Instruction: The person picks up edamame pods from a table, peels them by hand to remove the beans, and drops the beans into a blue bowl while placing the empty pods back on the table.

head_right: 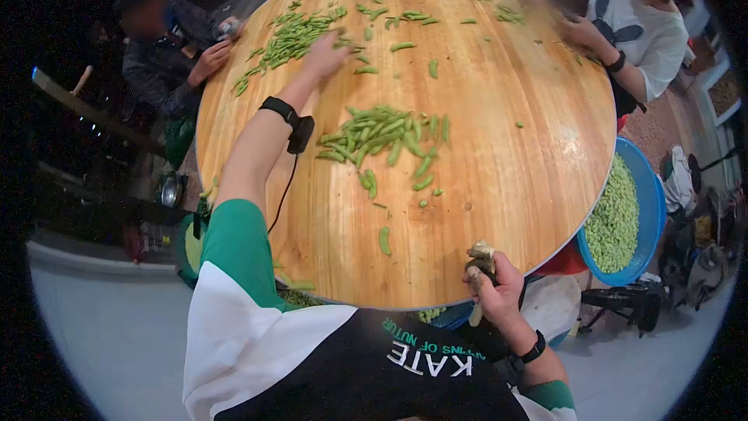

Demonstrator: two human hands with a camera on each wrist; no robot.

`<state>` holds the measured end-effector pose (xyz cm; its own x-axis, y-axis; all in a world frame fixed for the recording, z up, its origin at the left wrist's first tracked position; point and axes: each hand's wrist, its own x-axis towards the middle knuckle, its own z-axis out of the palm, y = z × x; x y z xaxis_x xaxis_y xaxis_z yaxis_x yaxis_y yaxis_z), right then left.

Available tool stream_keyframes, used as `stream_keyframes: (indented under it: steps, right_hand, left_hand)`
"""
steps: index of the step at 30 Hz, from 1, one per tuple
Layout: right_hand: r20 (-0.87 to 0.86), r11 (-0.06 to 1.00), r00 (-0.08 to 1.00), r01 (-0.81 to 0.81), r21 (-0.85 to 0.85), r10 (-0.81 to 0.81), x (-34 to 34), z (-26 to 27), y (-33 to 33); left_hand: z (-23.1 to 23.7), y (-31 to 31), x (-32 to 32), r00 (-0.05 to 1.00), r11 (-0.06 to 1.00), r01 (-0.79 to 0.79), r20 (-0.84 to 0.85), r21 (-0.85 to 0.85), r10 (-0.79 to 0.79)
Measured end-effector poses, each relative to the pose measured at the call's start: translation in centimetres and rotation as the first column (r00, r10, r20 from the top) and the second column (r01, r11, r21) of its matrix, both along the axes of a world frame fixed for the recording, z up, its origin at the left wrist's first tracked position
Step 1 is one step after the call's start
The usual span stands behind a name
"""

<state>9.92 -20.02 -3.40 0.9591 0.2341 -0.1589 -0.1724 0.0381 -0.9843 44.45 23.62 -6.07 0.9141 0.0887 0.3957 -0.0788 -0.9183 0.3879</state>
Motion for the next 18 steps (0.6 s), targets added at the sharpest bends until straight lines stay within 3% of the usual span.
stream_keyframes:
  steps: [1,2,4,5,7,8,9,11,12,13,15,16,18]
  right_hand:
    - [0.004,1.000,1.000,0.016,-0.005,-0.016,0.1,0.0,-0.2]
    - [0.020,1.000,1.000,-0.007,-0.019,0.007,0.1,0.0,-0.3]
    - [0.031,0.999,0.999,-0.031,-0.038,0.033,0.0,0.1,-0.2]
    - [0.028,0.999,0.999,-0.025,-0.034,0.026,0.1,0.1,-0.2]
    - [0.009,0.999,0.999,-0.035,-0.025,0.036,0.1,-0.1,-0.3]
    - [0.001,0.999,0.999,-0.034,-0.026,0.034,0.1,0.0,-0.3]
    - [0.005,0.998,0.999,-0.039,-0.043,0.040,0.2,0.1,-0.2]
    - [0.011,0.997,0.999,-0.043,-0.060,0.044,0.1,0.2,-0.3]
    - [0.009,0.997,0.999,-0.047,-0.064,0.048,0.1,0.2,-0.4]
    - [0.008,0.996,0.999,-0.052,-0.067,0.052,0.1,0.1,-0.3]
    - [0.012,0.997,0.999,-0.044,-0.061,0.044,0.2,0.2,-0.2]
    - [0.014,0.998,0.999,-0.032,-0.059,0.033,0.1,0.3,-0.1]
    - [0.005,0.999,1.000,-0.027,-0.034,0.028,0.1,0.2,-0.2]
  left_hand:
    - [0.0,0.2,0.6,0.986,0.985,-0.166,-0.016,0.055,0.167]
    - [-0.1,0.1,1.5,0.988,0.987,-0.152,-0.014,0.052,0.153]
    - [0.5,-0.5,2.4,0.978,0.973,-0.125,-0.189,-0.195,0.088]
    - [0.6,-1.2,2.9,0.978,0.974,-0.119,-0.192,-0.190,0.082]
    - [0.3,-3.7,3.6,0.932,0.878,0.051,-0.293,-0.475,-0.212]
    - [-0.1,-4.4,4.3,0.951,0.958,0.158,-0.225,-0.237,-0.213]
    - [-0.2,-5.3,4.2,0.949,0.957,0.160,-0.230,-0.240,-0.216]
    - [0.0,-6.7,3.7,0.947,0.969,0.246,-0.209,-0.006,-0.242]
    - [0.1,-7.1,3.4,0.915,0.929,0.367,-0.164,-0.049,-0.370]
    - [0.2,-7.6,3.2,0.915,0.929,0.367,-0.163,-0.045,-0.370]
    - [-0.1,-9.0,2.0,0.758,0.776,0.625,-0.174,-0.080,-0.629]
    - [0.3,-10.0,0.7,0.759,0.777,0.624,-0.176,-0.082,-0.627]
    - [1.1,-12.0,-1.8,0.580,0.622,0.760,-0.234,-0.189,-0.780]
